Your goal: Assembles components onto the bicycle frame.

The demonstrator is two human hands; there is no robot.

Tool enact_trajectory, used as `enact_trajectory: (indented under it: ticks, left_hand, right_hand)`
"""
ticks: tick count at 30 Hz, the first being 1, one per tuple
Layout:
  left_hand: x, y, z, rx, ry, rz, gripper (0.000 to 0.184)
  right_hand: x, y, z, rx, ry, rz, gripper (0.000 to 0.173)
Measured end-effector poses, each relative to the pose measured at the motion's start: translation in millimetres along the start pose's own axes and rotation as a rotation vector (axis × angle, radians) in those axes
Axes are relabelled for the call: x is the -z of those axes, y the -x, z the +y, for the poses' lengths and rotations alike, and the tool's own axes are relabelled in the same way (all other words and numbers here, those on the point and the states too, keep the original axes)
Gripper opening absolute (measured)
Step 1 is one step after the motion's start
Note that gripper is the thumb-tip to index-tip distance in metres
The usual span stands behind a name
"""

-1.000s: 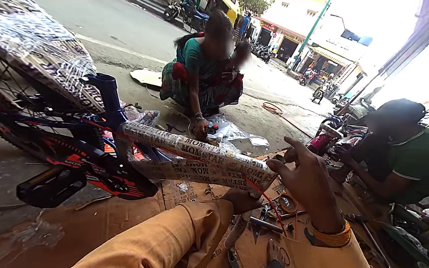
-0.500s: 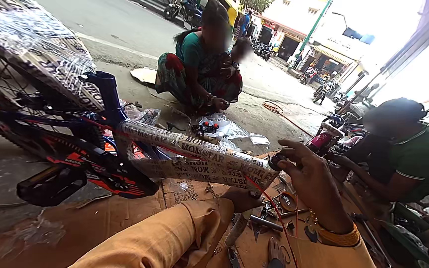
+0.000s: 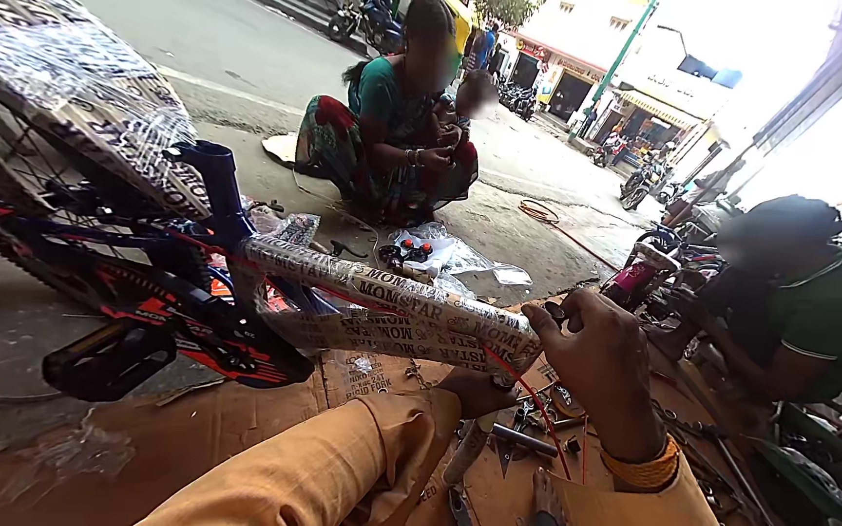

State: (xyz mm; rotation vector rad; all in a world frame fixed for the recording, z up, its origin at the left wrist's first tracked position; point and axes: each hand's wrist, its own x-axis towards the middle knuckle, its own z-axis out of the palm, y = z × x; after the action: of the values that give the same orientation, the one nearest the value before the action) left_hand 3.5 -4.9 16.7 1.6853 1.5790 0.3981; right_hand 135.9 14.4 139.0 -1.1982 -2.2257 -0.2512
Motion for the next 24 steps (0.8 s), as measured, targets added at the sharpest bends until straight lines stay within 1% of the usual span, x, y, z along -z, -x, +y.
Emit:
enact_trajectory:
  ticks: [3, 5, 7, 9, 11, 13, 14, 15, 17, 18, 19, 21, 22, 24]
  left_hand:
    - [-3, -3, -4, -0.005, 0.003, 0.003, 0.055]
    - [-2, -2, -4, -0.007, -0.016, 0.012, 0.053]
    - [2, 2, 1, -0.024, -0.006, -0.004, 0.051]
    - [1, 1, -1, -0.022, 0.002, -0.002, 0.054]
    - [-3, -3, -5, -0.012, -0.012, 0.008, 0.054]
    - [-7, -9, -9, 0.003, -0.045, 0.023, 0.055]
    - [-8, -10, -10, 0.013, -0.051, 0.015, 0.057]
    - [-8, -11, -11, 0.020, -0.056, 0.007, 0.059]
    - [-8, -11, -11, 0.021, -0.061, 0.001, 0.059]
    - [-7, -10, -10, 0.019, -0.066, -0.005, 0.059]
    - [-6, -8, -8, 0.020, -0.066, -0.013, 0.060]
    - [-1, -3, -6, 0.019, -0.051, -0.025, 0.062]
    - [-1, -3, -6, 0.018, -0.050, -0.025, 0.062]
    - [-1, -5, -8, 0.023, -0.069, -0.036, 0.065]
  right_hand:
    - [1, -3, 5, 0.070, -0.074, -0.050, 0.040]
    - [5, -4, 10, 0.122, -0.123, -0.103, 0.028]
    - [11, -7, 16, 0.194, -0.180, -0.184, 0.022]
    - [16, -14, 25, 0.266, -0.232, -0.283, 0.023]
    - [19, -17, 29, 0.315, -0.291, -0.352, 0.029]
    - [18, -17, 29, 0.304, -0.361, -0.383, 0.033]
    - [17, -16, 28, 0.266, -0.383, -0.368, 0.035]
    - [15, -14, 25, 0.217, -0.377, -0.325, 0.042]
    - [7, -9, 19, 0.142, -0.305, -0.182, 0.063]
    - [4, -7, 16, 0.104, -0.263, -0.124, 0.068]
    - [1, -6, 12, 0.078, -0.239, -0.072, 0.067]
    - [-3, -3, 8, 0.069, -0.236, -0.014, 0.059]
    - [-3, -2, 7, 0.077, -0.261, -0.004, 0.054]
    - [-1, -2, 9, 0.076, -0.383, -0.066, 0.048]
